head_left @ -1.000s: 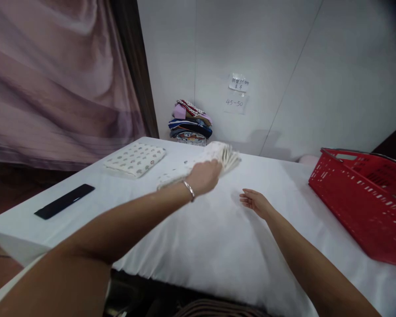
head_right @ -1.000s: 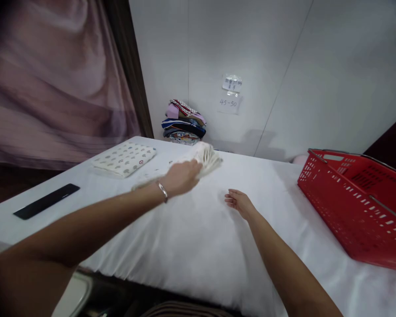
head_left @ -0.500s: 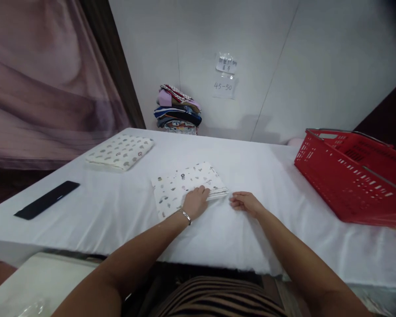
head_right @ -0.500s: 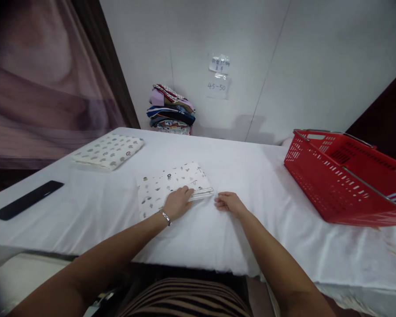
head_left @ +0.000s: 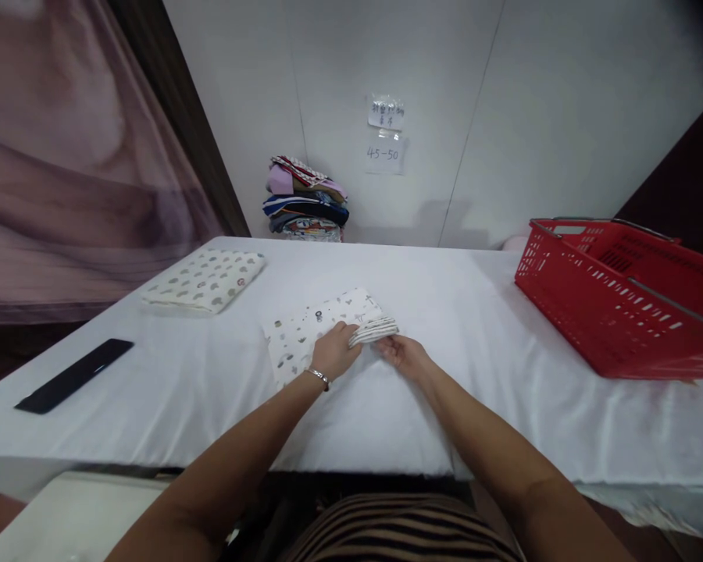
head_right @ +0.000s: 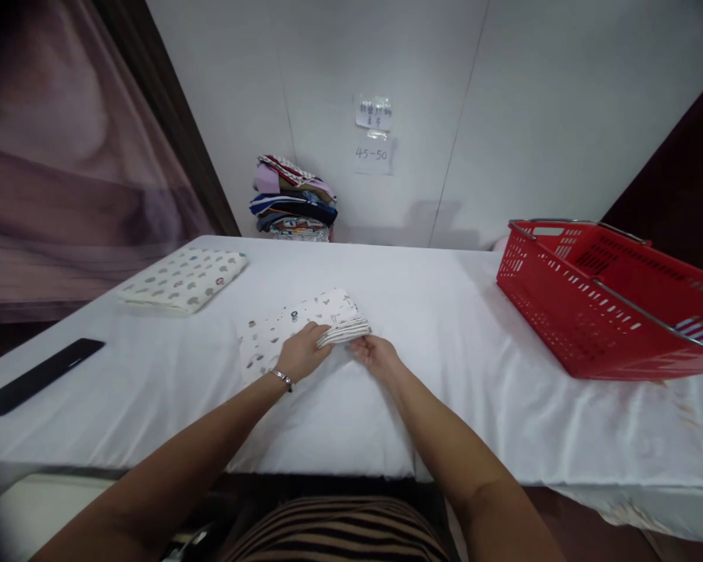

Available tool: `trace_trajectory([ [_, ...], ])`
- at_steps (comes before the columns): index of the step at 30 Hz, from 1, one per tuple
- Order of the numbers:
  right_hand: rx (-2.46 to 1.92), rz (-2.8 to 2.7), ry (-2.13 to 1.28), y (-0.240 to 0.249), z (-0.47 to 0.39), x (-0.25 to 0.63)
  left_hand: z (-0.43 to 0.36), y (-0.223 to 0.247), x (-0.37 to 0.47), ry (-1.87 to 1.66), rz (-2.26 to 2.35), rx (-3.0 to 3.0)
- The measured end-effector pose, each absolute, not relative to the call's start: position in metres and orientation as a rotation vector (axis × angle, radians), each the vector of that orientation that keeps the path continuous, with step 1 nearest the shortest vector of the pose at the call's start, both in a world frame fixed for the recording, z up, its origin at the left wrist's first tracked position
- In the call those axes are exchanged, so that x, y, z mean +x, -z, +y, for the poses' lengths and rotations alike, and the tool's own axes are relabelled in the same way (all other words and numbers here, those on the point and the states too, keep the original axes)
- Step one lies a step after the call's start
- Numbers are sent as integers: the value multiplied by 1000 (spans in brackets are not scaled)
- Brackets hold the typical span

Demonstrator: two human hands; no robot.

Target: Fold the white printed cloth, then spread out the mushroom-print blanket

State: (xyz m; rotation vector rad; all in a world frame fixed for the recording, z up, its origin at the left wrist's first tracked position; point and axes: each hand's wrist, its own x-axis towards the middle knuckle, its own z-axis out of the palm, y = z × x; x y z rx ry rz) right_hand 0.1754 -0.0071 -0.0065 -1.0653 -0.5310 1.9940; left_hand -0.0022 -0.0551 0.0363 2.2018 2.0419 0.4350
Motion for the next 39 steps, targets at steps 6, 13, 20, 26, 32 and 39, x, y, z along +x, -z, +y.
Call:
trace_trajectory([
  [6,-1165,-678,-1840,8,-2,180,-56,-28,1,-423,2030,2248],
  [13,-1238,-803,-1700,12,2,188,-59,-21,16,-332,1982,2432],
  [20,-1247,-868,-1637,13,1,189,-34,-28,47,-362,1919,2436],
  [26,-1217,-849,-1665,17,2,199,-25,-28,45,-411,2007,2232],
  [32,-1142,-843,-1713,18,-1,201,-35,-23,56,-307,1920,2405],
  [39,-1045,-888,-1772,11,-7,206,-36,-17,60,-328,1932,2434],
])
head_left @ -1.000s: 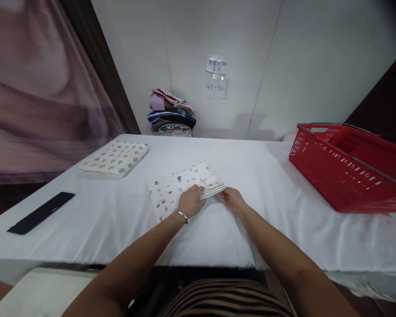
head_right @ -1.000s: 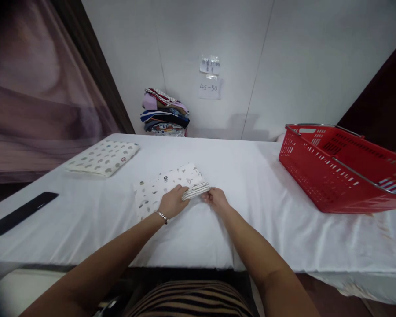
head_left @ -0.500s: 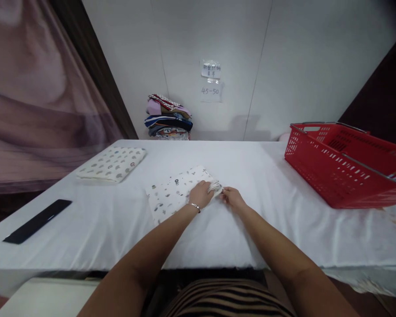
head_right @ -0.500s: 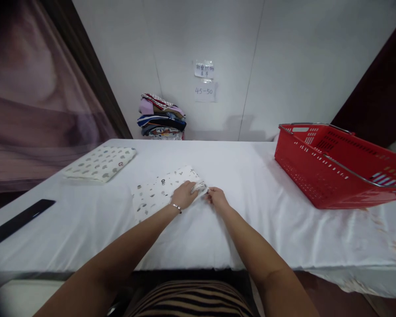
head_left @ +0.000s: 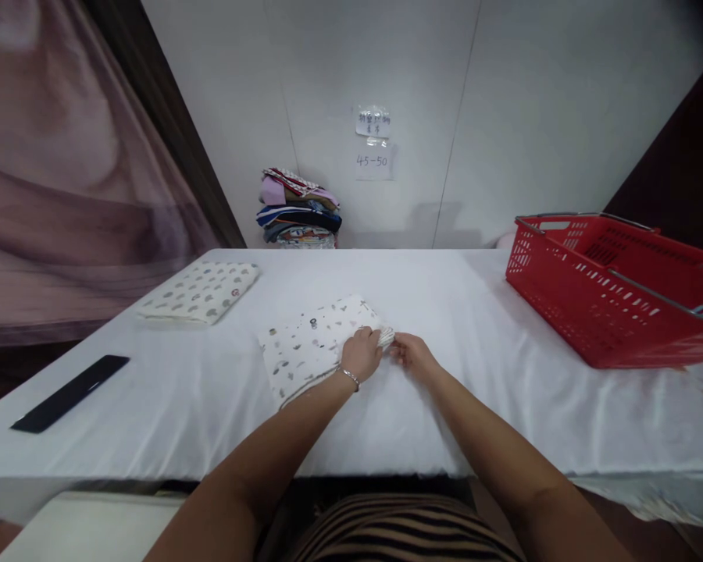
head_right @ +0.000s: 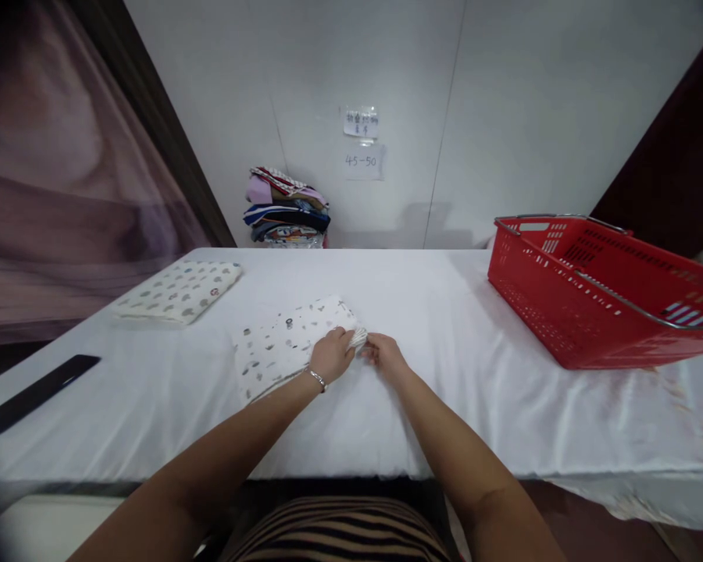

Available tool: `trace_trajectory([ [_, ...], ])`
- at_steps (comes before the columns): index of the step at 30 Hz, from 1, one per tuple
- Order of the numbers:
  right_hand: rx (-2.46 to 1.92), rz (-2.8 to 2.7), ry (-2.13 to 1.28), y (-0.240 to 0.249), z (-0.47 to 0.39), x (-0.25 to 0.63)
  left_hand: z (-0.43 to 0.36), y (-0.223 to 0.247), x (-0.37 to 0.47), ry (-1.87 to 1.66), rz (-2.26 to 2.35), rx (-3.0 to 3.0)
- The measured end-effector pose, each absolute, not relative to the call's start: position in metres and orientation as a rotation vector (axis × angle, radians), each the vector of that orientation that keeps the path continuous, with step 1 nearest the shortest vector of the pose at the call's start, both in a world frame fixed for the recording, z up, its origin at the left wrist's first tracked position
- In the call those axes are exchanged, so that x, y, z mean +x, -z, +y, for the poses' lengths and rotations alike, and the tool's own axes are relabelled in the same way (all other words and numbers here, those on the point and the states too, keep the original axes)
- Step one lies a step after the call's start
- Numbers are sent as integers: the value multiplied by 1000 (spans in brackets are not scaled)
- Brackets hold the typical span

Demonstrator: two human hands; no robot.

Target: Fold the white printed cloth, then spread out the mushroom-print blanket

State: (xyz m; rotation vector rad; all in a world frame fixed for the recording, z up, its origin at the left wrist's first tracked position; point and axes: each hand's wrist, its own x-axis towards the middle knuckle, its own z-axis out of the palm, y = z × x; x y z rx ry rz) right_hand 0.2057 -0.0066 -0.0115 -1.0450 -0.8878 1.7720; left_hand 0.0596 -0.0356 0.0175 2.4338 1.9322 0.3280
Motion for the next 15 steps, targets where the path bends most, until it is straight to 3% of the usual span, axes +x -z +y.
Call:
trace_trajectory([
  [15,-1107,-849,-1651,22,-4,200,-32,-16,62,-435,2022,2219],
])
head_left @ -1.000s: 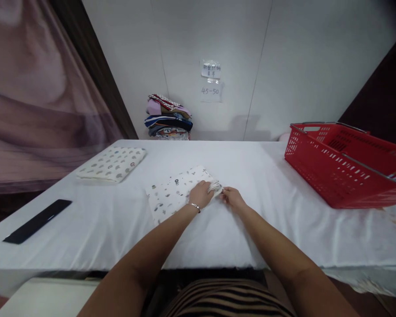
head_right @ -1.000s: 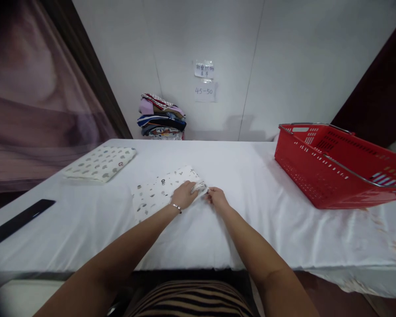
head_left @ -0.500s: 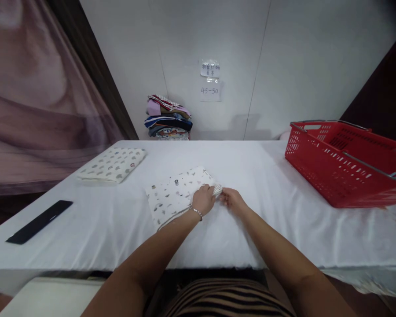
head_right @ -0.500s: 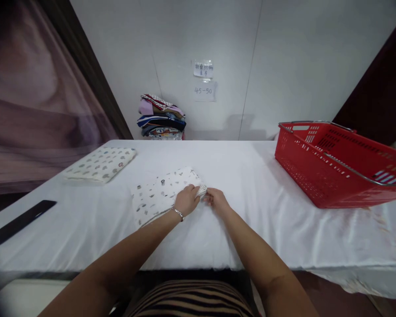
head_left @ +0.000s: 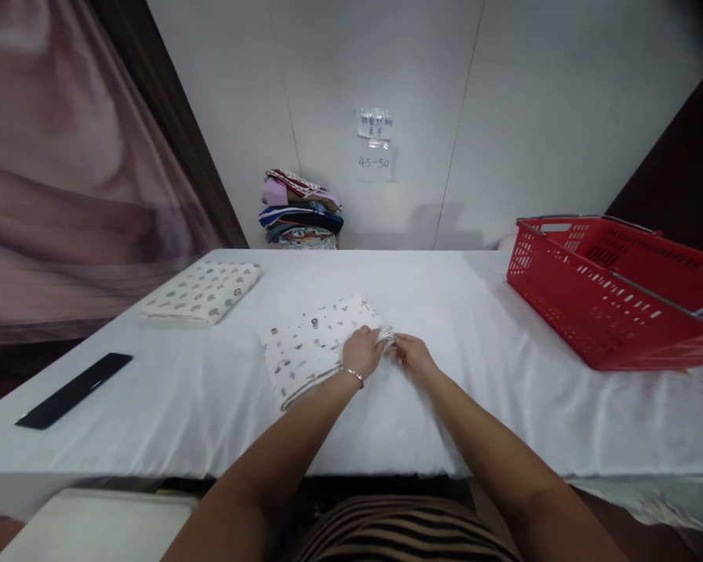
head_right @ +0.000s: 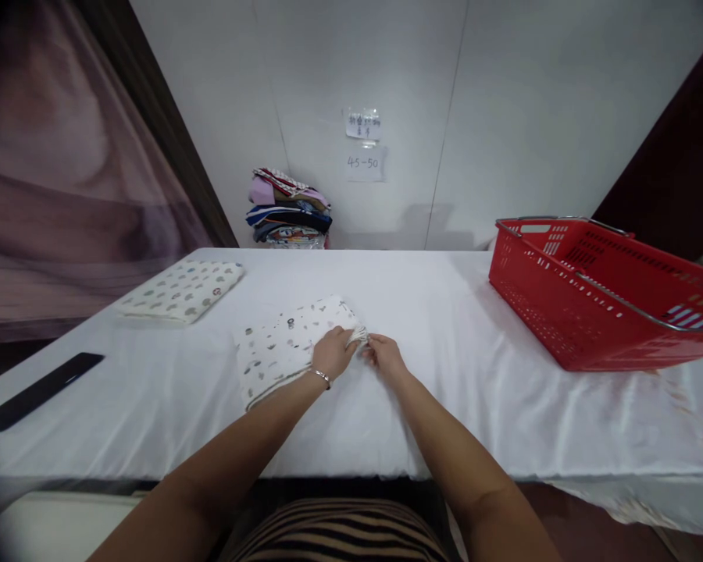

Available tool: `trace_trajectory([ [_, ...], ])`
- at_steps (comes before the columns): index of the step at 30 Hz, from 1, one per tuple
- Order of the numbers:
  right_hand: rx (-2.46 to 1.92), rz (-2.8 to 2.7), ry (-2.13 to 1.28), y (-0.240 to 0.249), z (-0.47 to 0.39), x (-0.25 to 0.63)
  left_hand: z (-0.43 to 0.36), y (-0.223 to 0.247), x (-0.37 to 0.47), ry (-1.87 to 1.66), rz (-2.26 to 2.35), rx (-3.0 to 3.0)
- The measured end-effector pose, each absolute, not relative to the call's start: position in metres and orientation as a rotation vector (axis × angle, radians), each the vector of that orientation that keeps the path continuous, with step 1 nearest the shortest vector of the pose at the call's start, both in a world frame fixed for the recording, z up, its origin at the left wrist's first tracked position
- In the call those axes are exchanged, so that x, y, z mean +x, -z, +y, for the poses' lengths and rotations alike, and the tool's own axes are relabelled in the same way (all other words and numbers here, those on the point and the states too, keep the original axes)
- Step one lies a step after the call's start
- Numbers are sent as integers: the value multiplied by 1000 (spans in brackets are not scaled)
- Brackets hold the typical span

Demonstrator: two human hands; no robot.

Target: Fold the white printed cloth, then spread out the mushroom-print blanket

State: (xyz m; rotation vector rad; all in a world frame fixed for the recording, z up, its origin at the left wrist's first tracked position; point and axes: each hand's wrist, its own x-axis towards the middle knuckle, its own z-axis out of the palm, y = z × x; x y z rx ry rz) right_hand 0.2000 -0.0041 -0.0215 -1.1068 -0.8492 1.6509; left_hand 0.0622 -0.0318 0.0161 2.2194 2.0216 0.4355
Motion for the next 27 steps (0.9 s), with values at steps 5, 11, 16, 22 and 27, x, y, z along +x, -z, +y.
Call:
trace_trajectory([
  [5,-1081,-955,-1649,23,-7,201,-34,-18,67,-353,2039,2243],
  [11,-1051,-996,-1664,22,-8,202,-35,-19,64,-366,2012,2262],
  [16,-1073,-937,-1643,18,-10,200,-35,-21,62,-398,1975,2221],
  [22,-1069,-880,-1607,22,-9,197,-33,-20,58,-469,1983,2188],
  [27,-1044,-885,-1613,28,-7,199,-37,-19,62,-403,1968,2358],
])
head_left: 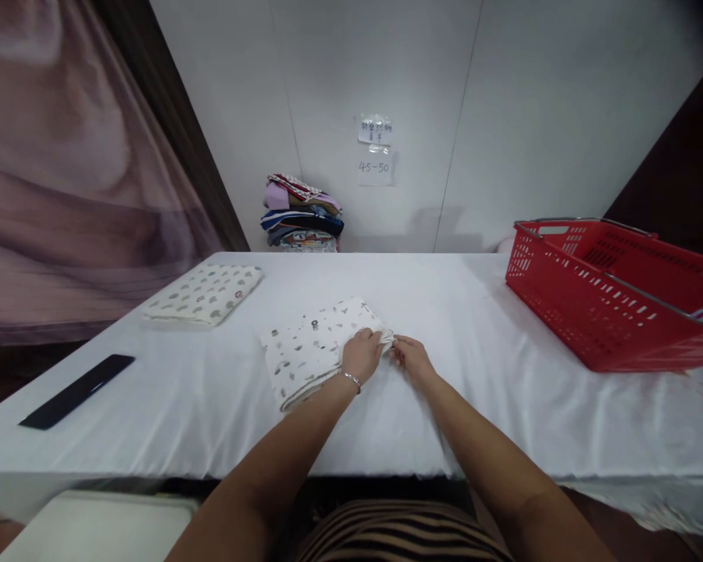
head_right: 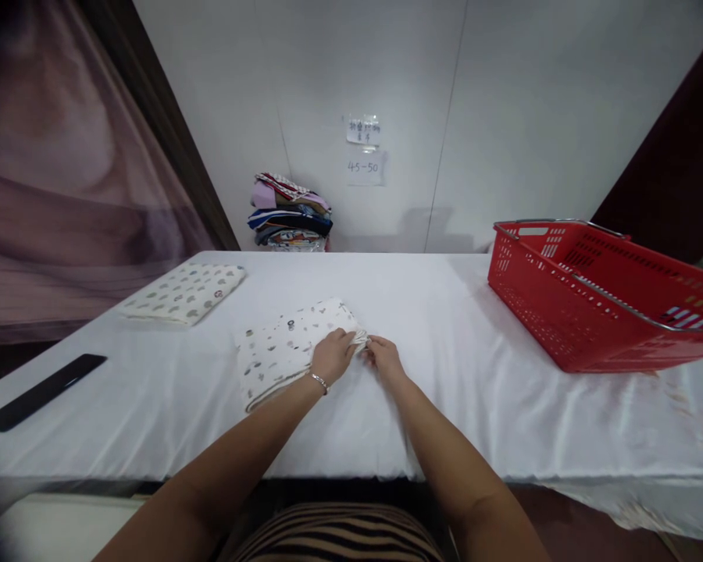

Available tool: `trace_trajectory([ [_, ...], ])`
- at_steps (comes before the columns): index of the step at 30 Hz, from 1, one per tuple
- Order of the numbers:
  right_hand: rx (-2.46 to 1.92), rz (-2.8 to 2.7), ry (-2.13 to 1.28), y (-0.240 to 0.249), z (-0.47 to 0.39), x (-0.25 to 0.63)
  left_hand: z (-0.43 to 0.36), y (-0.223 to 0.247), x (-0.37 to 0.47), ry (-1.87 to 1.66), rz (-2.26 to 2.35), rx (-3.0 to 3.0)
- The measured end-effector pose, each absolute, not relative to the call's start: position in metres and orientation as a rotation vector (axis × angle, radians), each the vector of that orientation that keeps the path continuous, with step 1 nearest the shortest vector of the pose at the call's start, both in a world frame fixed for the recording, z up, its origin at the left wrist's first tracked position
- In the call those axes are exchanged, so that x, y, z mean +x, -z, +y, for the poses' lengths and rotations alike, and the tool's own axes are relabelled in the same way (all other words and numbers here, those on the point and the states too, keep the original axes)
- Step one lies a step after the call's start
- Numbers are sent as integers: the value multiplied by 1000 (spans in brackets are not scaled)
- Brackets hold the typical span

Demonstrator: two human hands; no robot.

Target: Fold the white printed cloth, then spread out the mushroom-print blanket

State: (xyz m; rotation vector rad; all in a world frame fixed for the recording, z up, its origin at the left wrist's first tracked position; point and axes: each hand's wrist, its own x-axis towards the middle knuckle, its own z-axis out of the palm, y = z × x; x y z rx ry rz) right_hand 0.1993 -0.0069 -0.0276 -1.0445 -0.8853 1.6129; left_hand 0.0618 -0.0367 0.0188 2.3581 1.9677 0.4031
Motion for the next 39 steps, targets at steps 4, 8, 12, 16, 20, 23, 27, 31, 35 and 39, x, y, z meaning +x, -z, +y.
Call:
trace_trajectory([
  [4,-983,-920,-1664,27,-8,202,-38,-20,67,-310,1987,2394],
  [8,-982,-930,-1672,26,-8,202,-40,-21,69,-332,1992,2390],
  [12,-978,-919,-1675,27,-7,201,-41,-24,67,-395,1993,2296],
  [16,-955,-917,-1669,28,-8,200,-32,-27,64,-447,2009,2107],
  [20,-965,-939,-1657,28,-8,200,-19,-27,68,-495,2017,2059],
  [23,-1009,-939,-1640,29,-6,199,-13,-29,69,-438,2028,2076],
  [27,-1041,-902,-1633,31,-2,198,-16,-31,63,-418,1983,2217],
  [31,-1027,-890,-1636,31,-1,197,-23,-30,61,-377,1828,2474],
  [35,-1007,-883,-1634,30,-3,198,-24,-25,66,-314,1834,2531],
  [39,-960,-884,-1690,28,-4,202,-24,-22,68,-303,1838,2527],
])
